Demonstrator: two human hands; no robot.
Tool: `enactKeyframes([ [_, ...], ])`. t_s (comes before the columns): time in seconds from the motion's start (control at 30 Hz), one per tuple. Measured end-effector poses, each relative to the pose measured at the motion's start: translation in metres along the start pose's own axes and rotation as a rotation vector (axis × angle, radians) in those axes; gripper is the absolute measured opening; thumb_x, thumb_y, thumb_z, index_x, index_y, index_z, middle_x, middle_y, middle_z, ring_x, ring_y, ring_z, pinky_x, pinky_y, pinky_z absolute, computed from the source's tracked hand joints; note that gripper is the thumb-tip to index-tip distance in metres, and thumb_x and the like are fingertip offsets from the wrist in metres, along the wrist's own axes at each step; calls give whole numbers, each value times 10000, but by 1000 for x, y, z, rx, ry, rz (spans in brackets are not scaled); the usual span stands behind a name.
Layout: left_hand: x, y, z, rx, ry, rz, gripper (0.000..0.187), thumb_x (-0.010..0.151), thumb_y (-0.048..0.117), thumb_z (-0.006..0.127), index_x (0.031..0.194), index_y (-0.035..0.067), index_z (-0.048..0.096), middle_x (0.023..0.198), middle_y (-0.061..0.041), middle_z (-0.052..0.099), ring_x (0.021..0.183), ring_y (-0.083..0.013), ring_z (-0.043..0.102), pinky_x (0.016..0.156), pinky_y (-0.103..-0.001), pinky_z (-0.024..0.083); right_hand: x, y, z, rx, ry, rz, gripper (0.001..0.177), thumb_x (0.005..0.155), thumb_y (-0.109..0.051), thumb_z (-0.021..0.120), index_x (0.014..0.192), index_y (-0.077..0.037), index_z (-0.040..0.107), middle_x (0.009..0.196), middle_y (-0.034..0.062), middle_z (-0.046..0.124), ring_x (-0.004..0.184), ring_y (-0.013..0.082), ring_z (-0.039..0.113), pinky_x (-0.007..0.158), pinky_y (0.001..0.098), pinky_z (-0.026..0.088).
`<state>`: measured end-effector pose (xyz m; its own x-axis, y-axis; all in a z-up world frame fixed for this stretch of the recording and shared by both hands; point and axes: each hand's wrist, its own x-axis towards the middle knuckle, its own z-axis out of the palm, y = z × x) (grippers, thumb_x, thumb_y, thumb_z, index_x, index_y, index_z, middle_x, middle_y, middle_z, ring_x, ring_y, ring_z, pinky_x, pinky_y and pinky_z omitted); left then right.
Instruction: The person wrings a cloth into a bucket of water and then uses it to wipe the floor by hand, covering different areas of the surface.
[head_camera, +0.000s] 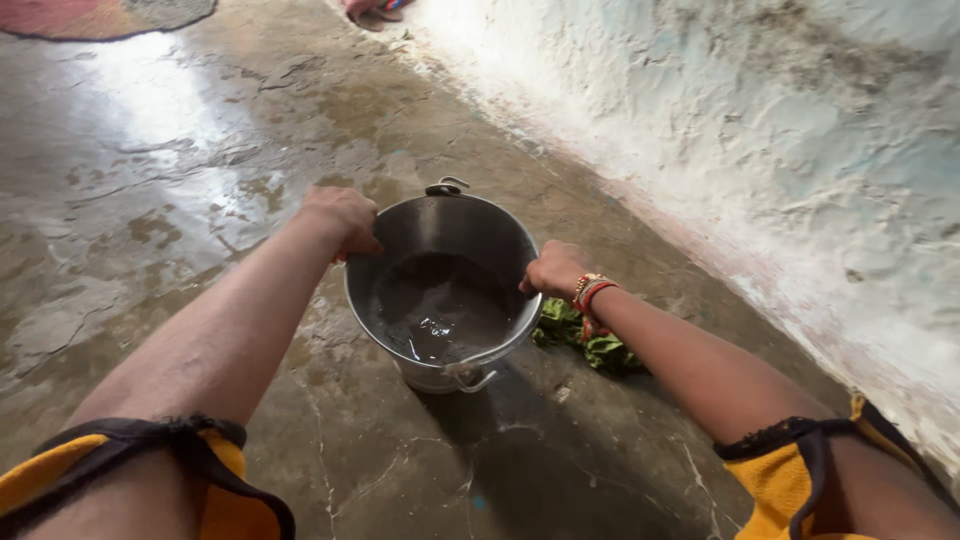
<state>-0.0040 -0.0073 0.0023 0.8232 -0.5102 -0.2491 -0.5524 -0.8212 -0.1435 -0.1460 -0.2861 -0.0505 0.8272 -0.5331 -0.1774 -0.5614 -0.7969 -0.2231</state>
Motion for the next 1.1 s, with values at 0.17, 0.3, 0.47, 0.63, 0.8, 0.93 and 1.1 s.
enactKeyframes([
  [0.17,5,57,-26,-46,17,113,328,904,517,688,964,216,805,855,39,797,849,-121,775,793,-320,581,-4,64,-31,-153,43,-13,449,699,-457,879,886,-53,821,915,155,793,928,330,776,834,407,590],
  [0.3,4,131,-60,8,77,204,298,915,491,681,976,235,820,906,39,790,874,-131,755,823,-318,566,-53,131,-67,-112,15,42,415,729,-435,844,830,-33,828,835,129,796,867,287,789,830,403,587],
  [0.47,-3,231,-88,-4,94,380,165,944,301,668,945,219,811,921,36,816,814,-126,785,832,-313,581,-119,208,-117,-51,63,314,376,731,-401,858,881,-57,835,934,105,790,940,290,743,856,418,561],
  [0.63,-21,357,-105,-29,162,575,127,907,166,686,974,192,791,928,-7,813,783,-132,784,822,-313,590,-185,329,-140,-22,110,435,415,712,-385,873,878,-9,816,933,178,798,906,322,761,829,401,554],
  [0.8,-54,485,-96,-143,141,769,149,928,210,653,961,144,783,941,-33,786,783,-168,775,796,-324,600,-227,469,-148,-96,58,646,442,697,-403,893,803,11,781,783,148,759,709,284,705,683,385,498],
  [0.93,-77,565,-86,-132,101,899,129,881,192,692,961,162,789,918,-13,800,815,-137,756,831,-329,553,-256,574,-146,-8,21,670,462,691,-358,916,674,57,712,629,142,658,526,255,553,533,411,402],
  [1.1,-116,653,-83,-177,60,996,141,837,171,755,969,132,785,924,-3,782,804,-145,773,804,-325,596,-315,668,-144,109,-132,884,472,750,-364,897,610,-1,631,544,84,527,467,202,379,476,393,268],
])
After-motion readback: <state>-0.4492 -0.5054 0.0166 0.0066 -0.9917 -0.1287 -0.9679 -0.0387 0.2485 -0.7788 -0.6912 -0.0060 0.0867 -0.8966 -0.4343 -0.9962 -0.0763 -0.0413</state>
